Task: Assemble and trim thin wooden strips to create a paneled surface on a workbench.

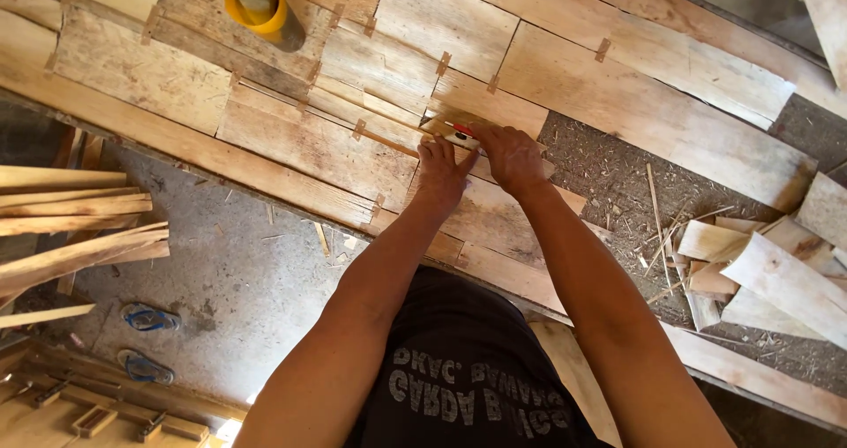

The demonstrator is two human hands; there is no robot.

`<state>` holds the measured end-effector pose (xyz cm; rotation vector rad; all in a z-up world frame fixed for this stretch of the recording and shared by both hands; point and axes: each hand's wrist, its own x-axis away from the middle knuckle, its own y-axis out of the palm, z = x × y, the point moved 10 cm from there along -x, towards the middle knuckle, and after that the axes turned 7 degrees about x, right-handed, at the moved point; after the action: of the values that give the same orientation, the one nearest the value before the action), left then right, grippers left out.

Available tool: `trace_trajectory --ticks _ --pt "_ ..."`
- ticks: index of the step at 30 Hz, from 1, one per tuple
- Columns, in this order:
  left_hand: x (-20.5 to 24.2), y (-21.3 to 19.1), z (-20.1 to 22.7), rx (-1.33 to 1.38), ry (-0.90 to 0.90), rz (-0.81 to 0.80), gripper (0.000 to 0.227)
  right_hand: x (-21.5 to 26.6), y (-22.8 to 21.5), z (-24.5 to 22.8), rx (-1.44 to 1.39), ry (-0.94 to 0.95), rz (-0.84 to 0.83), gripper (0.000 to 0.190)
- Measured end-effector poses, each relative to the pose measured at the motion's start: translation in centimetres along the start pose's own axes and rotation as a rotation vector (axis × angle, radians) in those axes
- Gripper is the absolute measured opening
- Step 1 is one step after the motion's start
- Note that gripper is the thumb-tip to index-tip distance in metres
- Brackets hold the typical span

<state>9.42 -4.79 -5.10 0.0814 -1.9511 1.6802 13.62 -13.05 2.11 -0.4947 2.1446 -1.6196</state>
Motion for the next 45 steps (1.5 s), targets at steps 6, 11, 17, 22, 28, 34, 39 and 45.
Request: trace_trajectory --ticks 6,11,17,22,28,34,39,45 --pt "0.3 -0.6 -0.1 -0.005 -0.001 0.006 0.070 -0.6 0.9 0.1 -0.029 -0.007 -0.064 0.051" --pt "0.9 -1.6 -0.2 -0.020 0.018 -0.013 0.069 -0.5 1.7 0.5 -0.053 -0.022 -0.062 0.046" --pt "1.3 -2.2 -0.2 0.003 0.031 -0.051 0.070 -0.7 2.1 0.8 -0.020 -0.009 -0.114 0.047" --pt "1.1 -2.0 -0.2 0.000 0.012 -0.027 0.075 -1.0 2.6 1.0 -0.001 -0.012 -0.127 0.045" --pt "0.7 -0.9 -0.1 0.023 -0.026 0.043 0.078 -1.8 3.3 1.4 0.107 0.066 -0.364 0.053" --pt "0.5 -0.7 -0.2 0.023 -0.070 0.052 0.078 -1.9 3.7 1.7 0.183 0.015 -0.465 0.062" --pt "0.6 -1.2 -0.4 0.001 -0.081 0.031 0.079 -1.6 3.4 2.2 0.088 -0.017 -0.358 0.057" --pt "1.1 -1.7 -0.2 -0.021 -0.073 -0.003 0.076 -1.3 3.3 2.1 0.137 -0.002 -0.448 0.061"
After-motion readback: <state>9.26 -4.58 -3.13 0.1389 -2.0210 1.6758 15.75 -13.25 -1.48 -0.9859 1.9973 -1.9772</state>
